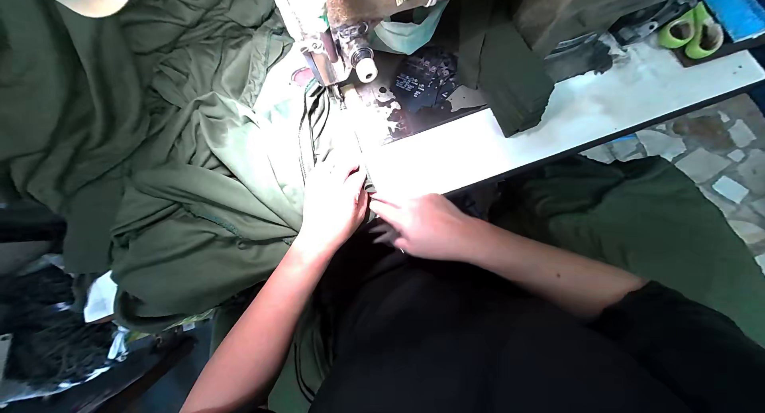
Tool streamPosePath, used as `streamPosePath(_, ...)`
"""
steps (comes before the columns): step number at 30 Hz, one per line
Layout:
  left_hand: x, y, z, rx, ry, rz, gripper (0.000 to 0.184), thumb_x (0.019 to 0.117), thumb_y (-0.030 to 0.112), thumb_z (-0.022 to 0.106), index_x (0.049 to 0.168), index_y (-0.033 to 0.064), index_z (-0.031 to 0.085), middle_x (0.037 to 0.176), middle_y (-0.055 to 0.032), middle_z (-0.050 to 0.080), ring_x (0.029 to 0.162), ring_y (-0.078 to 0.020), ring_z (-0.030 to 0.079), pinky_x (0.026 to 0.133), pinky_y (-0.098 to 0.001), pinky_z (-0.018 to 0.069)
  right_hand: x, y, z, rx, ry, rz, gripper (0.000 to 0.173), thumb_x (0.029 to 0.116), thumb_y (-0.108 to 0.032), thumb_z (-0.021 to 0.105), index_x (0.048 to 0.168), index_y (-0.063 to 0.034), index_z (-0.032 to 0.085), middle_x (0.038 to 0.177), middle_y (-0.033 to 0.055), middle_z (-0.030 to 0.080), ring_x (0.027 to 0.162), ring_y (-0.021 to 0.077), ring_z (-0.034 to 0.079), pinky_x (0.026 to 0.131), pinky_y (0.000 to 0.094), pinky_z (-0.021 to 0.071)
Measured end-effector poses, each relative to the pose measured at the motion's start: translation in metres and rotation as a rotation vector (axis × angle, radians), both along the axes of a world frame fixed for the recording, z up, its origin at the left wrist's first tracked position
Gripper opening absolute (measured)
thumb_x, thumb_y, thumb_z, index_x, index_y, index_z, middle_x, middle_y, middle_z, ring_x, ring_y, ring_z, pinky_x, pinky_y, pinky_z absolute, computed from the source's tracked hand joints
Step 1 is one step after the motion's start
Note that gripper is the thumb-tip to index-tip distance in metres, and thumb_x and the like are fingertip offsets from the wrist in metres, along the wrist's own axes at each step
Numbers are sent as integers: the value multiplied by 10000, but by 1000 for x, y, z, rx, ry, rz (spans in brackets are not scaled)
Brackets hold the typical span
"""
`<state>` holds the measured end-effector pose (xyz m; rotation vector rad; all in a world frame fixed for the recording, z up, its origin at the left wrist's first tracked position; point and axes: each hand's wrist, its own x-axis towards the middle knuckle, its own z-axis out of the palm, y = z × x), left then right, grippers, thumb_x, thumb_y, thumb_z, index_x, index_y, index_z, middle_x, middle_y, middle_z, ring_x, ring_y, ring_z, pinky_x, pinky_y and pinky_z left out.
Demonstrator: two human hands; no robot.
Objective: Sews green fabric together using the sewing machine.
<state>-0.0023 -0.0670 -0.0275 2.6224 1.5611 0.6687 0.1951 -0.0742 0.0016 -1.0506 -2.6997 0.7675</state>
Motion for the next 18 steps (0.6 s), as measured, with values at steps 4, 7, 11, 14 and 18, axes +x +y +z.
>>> streamPosePath(4, -2, 10, 0, 9, 11, -56, 143, 852, 44, 624, 890, -33, 738, 1101, -210, 718, 1102, -426, 655, 944, -571, 494, 9, 49, 4, 30, -44, -179, 323, 942, -233, 629, 1197, -39, 672, 1108, 186, 628, 851, 333, 677, 684, 499, 543)
streamPosePath(7, -4, 19, 1, -65, -90, -29, 184, 889, 64, 573, 876, -42, 723, 1011, -218, 717, 1013, -401, 678, 873, -549, 508, 10, 70, -9, 182, -35, -96, 268, 994, -221, 557, 1125, -32, 696, 1016, 193, 618, 852, 352, 665, 687, 483, 538)
streamPosePath(11, -5, 25, 11, -152, -225, 73, 233, 953, 125, 518, 915, -15, 699, 872, -173, 669, 867, -307, 661, 772, -475, 510, 7, 83, -22, 306, 26, -19, 279, 979, -250, 565, 1063, -47, 736, 986, 195, 668, 900, 369, 681, 724, 499, 543)
streamPosePath(14, -4, 28, 18, -197, -240, 94, 216, 962, 108, 519, 939, -21, 691, 876, -171, 670, 857, -287, 664, 759, -467, 517, 4, 90, -25, 275, 95, 50, 223, 953, -168, 587, 997, 3, 722, 965, 201, 710, 947, 376, 702, 804, 528, 546)
streamPosePath(18, -6, 32, 18, -201, -226, 69, 230, 965, 106, 500, 946, -38, 679, 877, -187, 667, 862, -312, 666, 759, -487, 517, -4, 91, -21, 211, 172, 61, 293, 994, -246, 568, 1004, -10, 741, 901, 170, 722, 878, 348, 711, 762, 535, 538)
